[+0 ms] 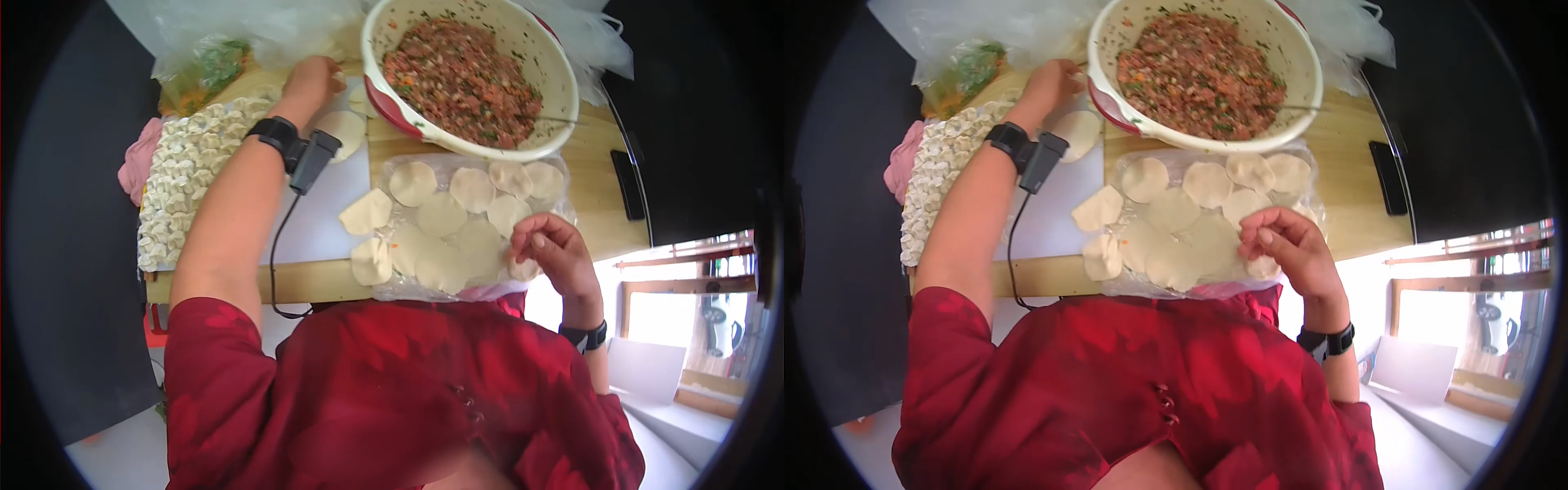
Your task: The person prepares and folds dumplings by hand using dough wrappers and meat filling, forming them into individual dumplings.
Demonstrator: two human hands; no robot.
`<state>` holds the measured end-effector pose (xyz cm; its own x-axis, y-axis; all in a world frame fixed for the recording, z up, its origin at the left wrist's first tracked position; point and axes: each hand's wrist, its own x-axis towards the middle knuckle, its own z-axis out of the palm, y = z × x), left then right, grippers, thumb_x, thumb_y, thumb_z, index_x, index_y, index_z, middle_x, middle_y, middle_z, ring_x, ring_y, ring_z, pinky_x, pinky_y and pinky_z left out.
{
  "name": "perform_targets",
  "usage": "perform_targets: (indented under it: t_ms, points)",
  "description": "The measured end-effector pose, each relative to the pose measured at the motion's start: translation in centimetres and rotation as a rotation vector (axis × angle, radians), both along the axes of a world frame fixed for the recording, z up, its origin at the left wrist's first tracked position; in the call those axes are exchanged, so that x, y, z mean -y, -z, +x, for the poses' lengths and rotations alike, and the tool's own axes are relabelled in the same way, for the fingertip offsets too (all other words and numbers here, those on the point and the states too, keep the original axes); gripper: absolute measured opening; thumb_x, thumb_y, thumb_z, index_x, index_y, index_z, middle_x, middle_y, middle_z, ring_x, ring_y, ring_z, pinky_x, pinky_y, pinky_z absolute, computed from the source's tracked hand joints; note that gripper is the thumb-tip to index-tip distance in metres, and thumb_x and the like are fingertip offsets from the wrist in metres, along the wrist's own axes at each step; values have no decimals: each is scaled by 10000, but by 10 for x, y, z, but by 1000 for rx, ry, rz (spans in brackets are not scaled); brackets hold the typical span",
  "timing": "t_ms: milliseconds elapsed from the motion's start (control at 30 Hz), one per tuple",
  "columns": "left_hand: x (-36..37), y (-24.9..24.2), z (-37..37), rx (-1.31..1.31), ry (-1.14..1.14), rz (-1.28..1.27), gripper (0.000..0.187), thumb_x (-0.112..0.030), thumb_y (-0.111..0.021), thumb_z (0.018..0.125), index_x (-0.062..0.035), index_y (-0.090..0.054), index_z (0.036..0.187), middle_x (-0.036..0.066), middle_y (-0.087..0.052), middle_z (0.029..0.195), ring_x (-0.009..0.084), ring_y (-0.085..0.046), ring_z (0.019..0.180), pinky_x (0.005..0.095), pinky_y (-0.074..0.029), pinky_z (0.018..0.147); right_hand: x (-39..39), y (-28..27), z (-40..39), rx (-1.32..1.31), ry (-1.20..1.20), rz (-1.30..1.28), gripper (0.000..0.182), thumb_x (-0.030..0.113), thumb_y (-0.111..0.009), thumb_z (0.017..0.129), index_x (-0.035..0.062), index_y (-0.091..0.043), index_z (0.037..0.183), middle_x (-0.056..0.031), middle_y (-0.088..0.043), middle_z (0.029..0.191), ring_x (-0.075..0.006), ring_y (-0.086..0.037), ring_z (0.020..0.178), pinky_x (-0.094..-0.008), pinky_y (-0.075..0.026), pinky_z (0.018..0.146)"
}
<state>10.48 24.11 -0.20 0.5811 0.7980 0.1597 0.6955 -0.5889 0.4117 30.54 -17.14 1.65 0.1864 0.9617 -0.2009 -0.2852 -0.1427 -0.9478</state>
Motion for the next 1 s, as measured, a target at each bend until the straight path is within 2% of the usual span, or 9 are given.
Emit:
perform_targets:
  t_ms: [100,233,300,367,467,533,800,933,1000]
  points:
    - [-10,14,-3,13,45,15,601,-306,-772,768,-40,-566,1266,232,-663,1094,362,-637,1033,420,-486,912,5,0,8,166,79,8,203,114,-591,942,-13,-624,1097,-47,-663,915,-125,-632,838,-259,-501,755]
    - [13,0,-19,37,93,289,487,-283,-689,845,-35,-571,1248,216,-660,1104,373,-631,1031,432,-499,877,14,3,20,427,183,-44,197,141,-627,931,-3,-646,1064,-24,-661,890,-79,-602,813,-232,-483,725]
    - [36,-16,-26,49,147,216,338,-214,-654,866,-42,-633,1157,178,-689,1035,356,-658,941,407,-515,811,14,7,21,500,242,-69,184,139,-638,924,1,-655,1045,-19,-660,890,-69,-594,807,-223,-478,717]
    - [89,-39,-28,39,148,79,210,-132,-642,883,-16,-666,1057,111,-703,922,206,-660,812,318,-506,750,19,11,21,686,290,-31,143,131,-651,910,2,-680,965,-4,-656,832,-51,-576,762,-213,-469,687]
    - [138,-41,-34,82,287,-102,180,-103,-650,868,-12,-673,1022,76,-691,856,146,-623,757,284,-501,719,21,6,26,757,339,-103,143,129,-655,903,-8,-681,875,6,-642,752,-46,-564,716,-211,-463,662]
    - [156,-29,-39,123,363,-330,170,-88,-669,848,-15,-680,1001,55,-685,846,122,-611,758,269,-500,703,22,7,29,756,328,-68,215,180,-663,911,-13,-669,817,8,-633,707,-57,-570,692,-218,-463,648]
    - [170,0,-10,200,369,-295,263,-93,-715,801,-18,-666,1048,54,-674,879,112,-600,722,265,-503,675,12,-36,15,520,118,28,246,249,-647,936,9,-669,883,13,-644,783,-46,-567,735,-211,-438,646]
    - [165,2,0,67,328,-339,297,-109,-758,757,-25,-662,1026,49,-654,795,117,-594,676,273,-502,661,-10,-68,26,800,97,45,190,237,-673,907,48,-693,893,2,-650,779,-68,-535,659,-239,-434,612]
    - [164,2,2,22,303,-335,301,-120,-777,733,-20,-658,990,61,-648,767,143,-604,679,291,-500,652,-33,-89,29,1271,120,172,144,226,-687,867,84,-703,890,-44,-674,796,-141,-578,705,-280,-448,631]
